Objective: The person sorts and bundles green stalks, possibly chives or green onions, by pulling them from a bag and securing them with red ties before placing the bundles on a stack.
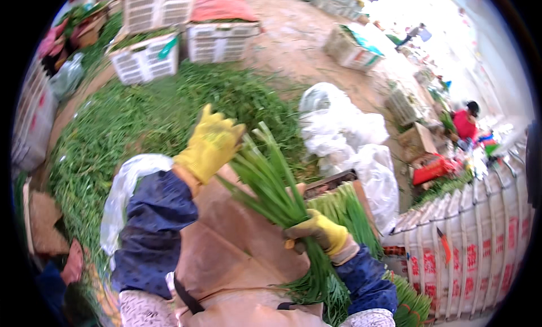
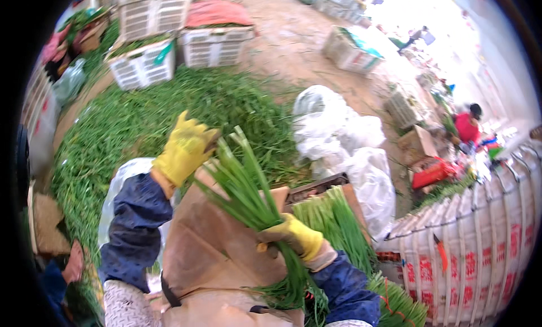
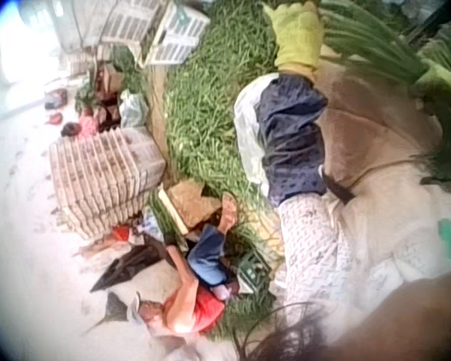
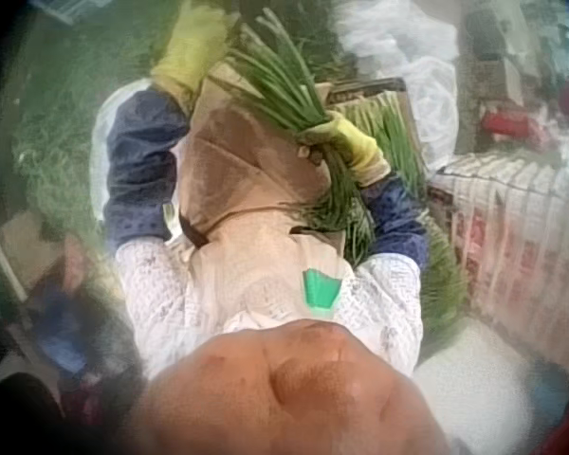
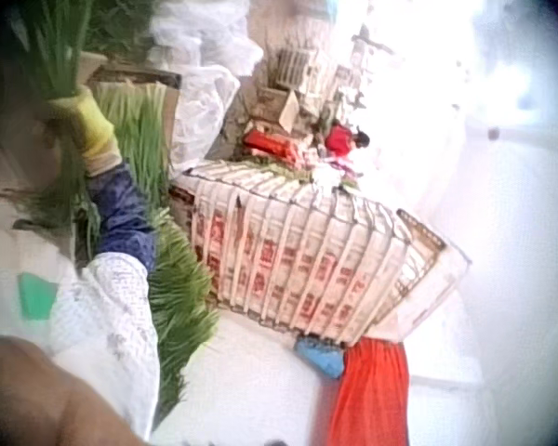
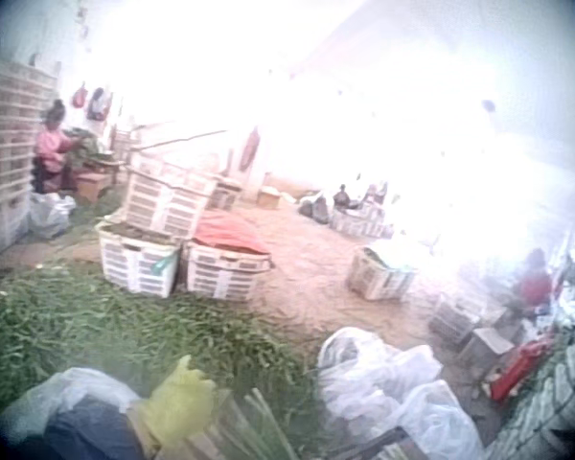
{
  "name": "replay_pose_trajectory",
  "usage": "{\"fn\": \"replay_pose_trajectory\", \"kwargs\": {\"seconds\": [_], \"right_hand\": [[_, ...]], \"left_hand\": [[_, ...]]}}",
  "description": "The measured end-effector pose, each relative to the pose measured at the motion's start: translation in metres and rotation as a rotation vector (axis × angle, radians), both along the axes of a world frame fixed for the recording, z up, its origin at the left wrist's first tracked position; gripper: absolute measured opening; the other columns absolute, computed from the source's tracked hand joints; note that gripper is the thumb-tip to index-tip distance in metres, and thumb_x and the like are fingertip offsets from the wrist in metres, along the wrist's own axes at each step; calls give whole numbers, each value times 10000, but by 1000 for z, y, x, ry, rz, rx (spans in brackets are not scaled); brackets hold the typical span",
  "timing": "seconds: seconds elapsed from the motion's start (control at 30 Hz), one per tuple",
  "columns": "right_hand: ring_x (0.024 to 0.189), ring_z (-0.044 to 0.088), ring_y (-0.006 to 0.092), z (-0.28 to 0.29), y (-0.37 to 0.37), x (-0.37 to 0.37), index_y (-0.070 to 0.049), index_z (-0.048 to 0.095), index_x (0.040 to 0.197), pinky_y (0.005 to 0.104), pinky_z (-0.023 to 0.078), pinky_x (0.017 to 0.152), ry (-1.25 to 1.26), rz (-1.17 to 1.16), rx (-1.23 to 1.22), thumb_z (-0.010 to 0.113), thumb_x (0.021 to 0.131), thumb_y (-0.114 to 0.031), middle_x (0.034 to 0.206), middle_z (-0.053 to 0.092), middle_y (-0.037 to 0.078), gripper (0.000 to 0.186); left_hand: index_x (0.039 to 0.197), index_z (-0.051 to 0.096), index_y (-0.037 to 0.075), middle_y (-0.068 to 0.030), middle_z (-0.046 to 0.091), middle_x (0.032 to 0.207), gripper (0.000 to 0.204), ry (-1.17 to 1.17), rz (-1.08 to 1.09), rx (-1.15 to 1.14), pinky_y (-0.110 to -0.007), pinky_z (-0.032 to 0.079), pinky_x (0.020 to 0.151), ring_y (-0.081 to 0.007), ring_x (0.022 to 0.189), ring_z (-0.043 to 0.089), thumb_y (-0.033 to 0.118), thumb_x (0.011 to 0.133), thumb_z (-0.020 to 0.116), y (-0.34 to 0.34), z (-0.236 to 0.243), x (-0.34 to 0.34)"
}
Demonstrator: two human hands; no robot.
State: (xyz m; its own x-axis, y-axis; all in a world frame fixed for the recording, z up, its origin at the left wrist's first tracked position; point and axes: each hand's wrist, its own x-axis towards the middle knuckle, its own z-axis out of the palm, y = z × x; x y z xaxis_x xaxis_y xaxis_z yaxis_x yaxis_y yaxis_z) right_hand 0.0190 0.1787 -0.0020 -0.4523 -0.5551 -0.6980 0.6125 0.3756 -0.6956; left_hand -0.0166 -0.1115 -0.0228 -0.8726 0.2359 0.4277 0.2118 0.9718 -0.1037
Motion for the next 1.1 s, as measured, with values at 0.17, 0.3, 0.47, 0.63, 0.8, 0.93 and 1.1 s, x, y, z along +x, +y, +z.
{"fn": "replay_pose_trajectory", "kwargs": {"seconds": [0.17,0.3,0.47,0.63,0.8,0.93,1.1], "right_hand": [[535,594,155,1,23,5,22,641,853,266,475,493,176,43,-37,678,772,-122,715,646,97,169],[566,600,147,4,27,7,0,667,922,265,468,515,20,-138,34,688,733,-85,710,637,74,208],[433,483,109,-10,24,18,79,573,1097,206,390,390,107,-355,-355,631,666,-95,695,604,81,468],[378,462,88,-21,18,16,94,535,1127,216,375,337,31,-330,-397,621,679,-112,791,619,113,500],[401,496,88,-24,19,14,97,515,1157,209,379,345,-25,-274,-439,630,706,-118,740,603,105,512],[404,480,92,-25,16,13,98,506,1178,204,379,370,-33,-276,-414,625,709,-111,663,574,84,527],[424,475,110,-15,14,12,89,521,1180,211,373,394,25,-254,-356,602,712,-91,648,570,73,507]], "left_hand": [[867,641,164,-50,586,679,115,32,-103,-73,-422,396,957,-250,759,589,266,820,615,1,-4,-6],[904,674,80,-163,655,753,177,249,217,635,-473,482,651,-375,708,626,211,829,581,-37,-8,-24],[1247,580,178,-140,643,1138,458,-132,290,117,-398,479,909,-341,1054,609,115,794,575,-54,-45,-3],[1175,607,33,-63,664,966,405,-754,-126,1403,-277,517,725,-149,831,623,286,862,657,-21,-38,35],[1121,625,4,-65,669,874,368,-790,-256,1750,-251,513,645,-122,730,633,271,869,630,29,-30,39],[1047,645,-11,-55,665,790,288,-780,-191,1812,-222,488,523,-119,595,623,182,836,672,37,-36,29],[944,665,-7,-56,634,690,186,-624,34,1936,-237,466,461,-117,510,591,134,826,637,37,-37,25]]}}
